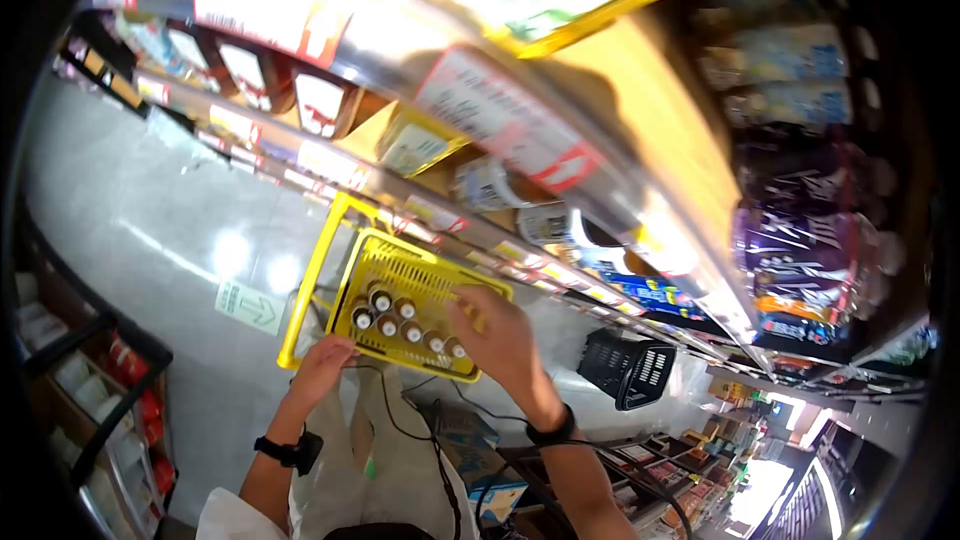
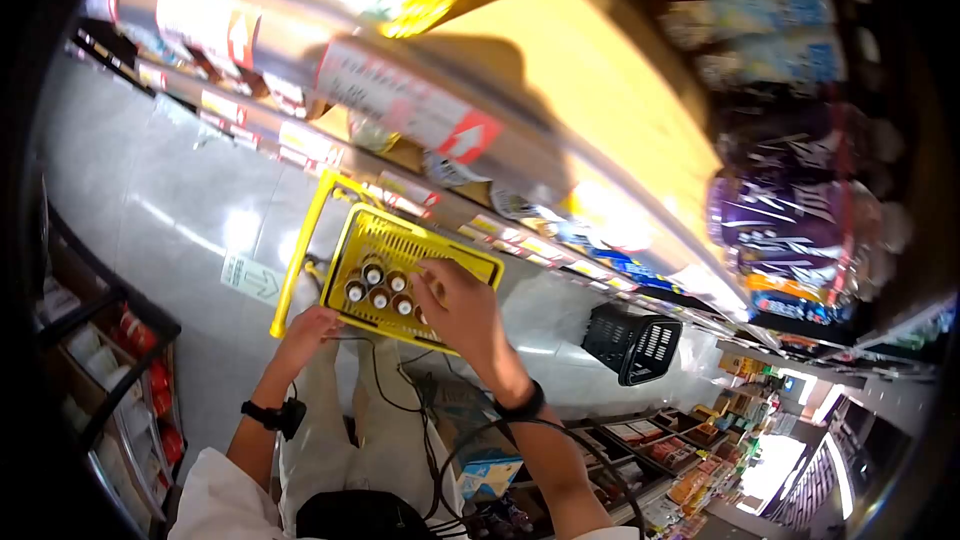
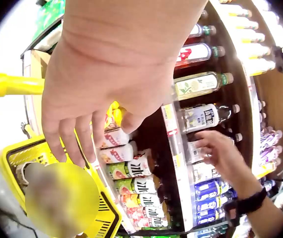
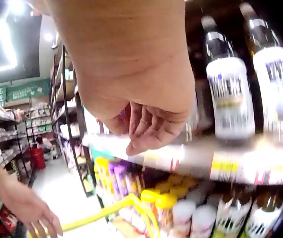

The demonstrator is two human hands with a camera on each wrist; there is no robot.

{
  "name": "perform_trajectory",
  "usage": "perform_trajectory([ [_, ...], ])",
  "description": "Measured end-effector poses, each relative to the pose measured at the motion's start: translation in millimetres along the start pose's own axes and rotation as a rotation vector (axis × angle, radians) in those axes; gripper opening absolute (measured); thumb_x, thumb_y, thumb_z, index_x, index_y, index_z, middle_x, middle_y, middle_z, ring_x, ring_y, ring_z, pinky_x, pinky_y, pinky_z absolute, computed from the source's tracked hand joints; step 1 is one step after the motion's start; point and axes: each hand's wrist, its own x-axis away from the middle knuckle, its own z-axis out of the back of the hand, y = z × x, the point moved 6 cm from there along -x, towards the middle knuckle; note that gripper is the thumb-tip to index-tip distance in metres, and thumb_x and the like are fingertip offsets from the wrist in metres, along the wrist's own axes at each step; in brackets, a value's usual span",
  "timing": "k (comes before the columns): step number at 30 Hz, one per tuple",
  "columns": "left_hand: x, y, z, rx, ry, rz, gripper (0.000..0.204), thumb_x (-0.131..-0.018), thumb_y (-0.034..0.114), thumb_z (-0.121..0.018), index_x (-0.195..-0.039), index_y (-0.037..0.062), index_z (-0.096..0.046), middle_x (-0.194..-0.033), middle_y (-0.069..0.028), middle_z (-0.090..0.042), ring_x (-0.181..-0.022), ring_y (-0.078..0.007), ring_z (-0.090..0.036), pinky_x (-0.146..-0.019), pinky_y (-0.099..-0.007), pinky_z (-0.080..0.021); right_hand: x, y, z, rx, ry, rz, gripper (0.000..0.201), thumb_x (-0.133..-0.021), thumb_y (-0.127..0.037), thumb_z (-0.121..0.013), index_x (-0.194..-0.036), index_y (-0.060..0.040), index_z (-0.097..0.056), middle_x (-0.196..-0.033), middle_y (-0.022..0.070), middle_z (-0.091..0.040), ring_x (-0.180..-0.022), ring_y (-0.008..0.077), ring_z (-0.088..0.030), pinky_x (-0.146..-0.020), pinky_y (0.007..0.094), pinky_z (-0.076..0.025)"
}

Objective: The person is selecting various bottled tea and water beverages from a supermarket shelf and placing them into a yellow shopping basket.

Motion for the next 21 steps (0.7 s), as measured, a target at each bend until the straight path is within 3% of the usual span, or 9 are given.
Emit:
perform_trajectory([
  [3, 4, 13, -3, -0.027, -0.063, -0.136, 0.023, -0.104, 0.031, -0.060, -0.110, 0.0095, -0.063, -0.105, -0.0032, -0.071, -0.095, -0.0139, -0.067, -0.087, -0.0308, -0.051, 19, -82, 113, -0.066, 0.171, 0.101, 0.018, -0.090, -0.004, -0.074, -0.108, -0.0044, -0.071, -0.080, 0.0066, -0.071, -0.052, 0.0114, -0.054, -0.048, 0.0270, -0.043],
  [5, 17, 34, -13, -0.058, -0.073, -0.152, 0.020, -0.105, 0.029, -0.059, -0.108, 0.0089, -0.062, -0.105, -0.0036, -0.072, -0.096, -0.0138, -0.067, -0.088, -0.0320, -0.051, 29, -116, 164, 0.005, 0.318, 0.224, 0.020, -0.088, 0.000, -0.075, -0.107, -0.0045, -0.072, -0.076, 0.0031, -0.070, -0.049, 0.0063, -0.047, -0.045, 0.0244, -0.038],
  [7, 25, 47, -21, -0.080, -0.088, -0.167, 0.017, -0.106, 0.024, -0.057, -0.108, 0.0082, -0.061, -0.106, -0.0037, -0.072, -0.097, -0.0132, -0.068, -0.089, -0.0324, -0.052, 26, -138, 201, 0.165, 0.439, 0.323, 0.027, -0.085, 0.000, -0.077, -0.111, -0.0051, -0.071, -0.084, 0.0042, -0.071, -0.050, 0.0081, -0.047, -0.046, 0.0243, -0.038],
  [9, 34, 64, -30, -0.049, -0.122, -0.176, 0.015, -0.107, 0.021, -0.056, -0.110, 0.0075, -0.062, -0.109, -0.0036, -0.072, -0.099, -0.0121, -0.067, -0.091, -0.0290, -0.052, 9, -153, 234, 0.258, 0.502, 0.355, 0.035, -0.085, -0.002, -0.077, -0.119, -0.0052, -0.069, -0.102, 0.0106, -0.072, -0.055, 0.0113, -0.054, -0.051, 0.0259, -0.043],
  [13, 62, 120, -50, -0.127, -0.161, -0.285, 0.019, -0.108, 0.019, -0.054, -0.114, 0.0035, -0.062, -0.110, -0.0065, -0.071, -0.099, -0.0133, -0.067, -0.089, -0.0284, -0.052, -47, -182, 283, 0.441, 0.679, 0.316, 0.058, -0.086, -0.018, -0.076, -0.141, -0.0116, -0.059, -0.139, 0.0244, -0.058, -0.077, 0.0279, -0.071, -0.069, 0.0412, -0.058],
  [15, 70, 135, -54, -0.161, -0.152, -0.327, 0.020, -0.108, 0.019, -0.054, -0.115, 0.0021, -0.062, -0.111, -0.0079, -0.071, -0.099, -0.0143, -0.067, -0.089, -0.0281, -0.052, -75, -181, 299, 0.567, 0.791, 0.394, 0.069, -0.087, -0.013, -0.077, -0.151, -0.0114, -0.050, -0.143, 0.0207, -0.056, -0.092, 0.0279, -0.071, -0.072, 0.0348, -0.058],
  [18, 69, 135, -48, -0.125, -0.163, -0.361, 0.019, -0.108, 0.018, -0.054, -0.115, 0.0018, -0.061, -0.111, -0.0089, -0.072, -0.100, -0.0153, -0.068, -0.089, -0.0286, -0.053, -108, -173, 316, 0.864, 0.868, 0.447, 0.080, -0.085, -0.014, -0.079, -0.156, -0.0137, -0.042, -0.145, 0.0210, -0.053, -0.128, 0.0335, -0.056, -0.077, 0.0361, -0.062],
  [19, 71, 135, -45, -0.122, -0.163, -0.295, 0.020, -0.107, 0.012, -0.055, -0.120, -0.0025, -0.062, -0.112, -0.0095, -0.070, -0.105, -0.0172, -0.067, -0.096, -0.0327, -0.054, -116, -169, 320, 0.726, 0.810, 0.385, 0.081, -0.085, -0.015, -0.079, -0.157, -0.0139, -0.040, -0.147, 0.0206, -0.053, -0.133, 0.0321, -0.054, -0.078, 0.0360, -0.061],
  [21, 60, 120, -35, -0.092, -0.198, -0.302, 0.022, -0.108, 0.013, -0.056, -0.121, -0.0030, -0.061, -0.112, -0.0102, -0.071, -0.106, -0.0175, -0.067, -0.096, -0.0334, -0.055, -126, -161, 323, 0.739, 0.777, 0.305, 0.081, -0.086, -0.016, -0.080, -0.157, -0.0132, -0.040, -0.152, 0.0197, -0.049, -0.133, 0.0308, -0.054, -0.079, 0.0339, -0.060],
])
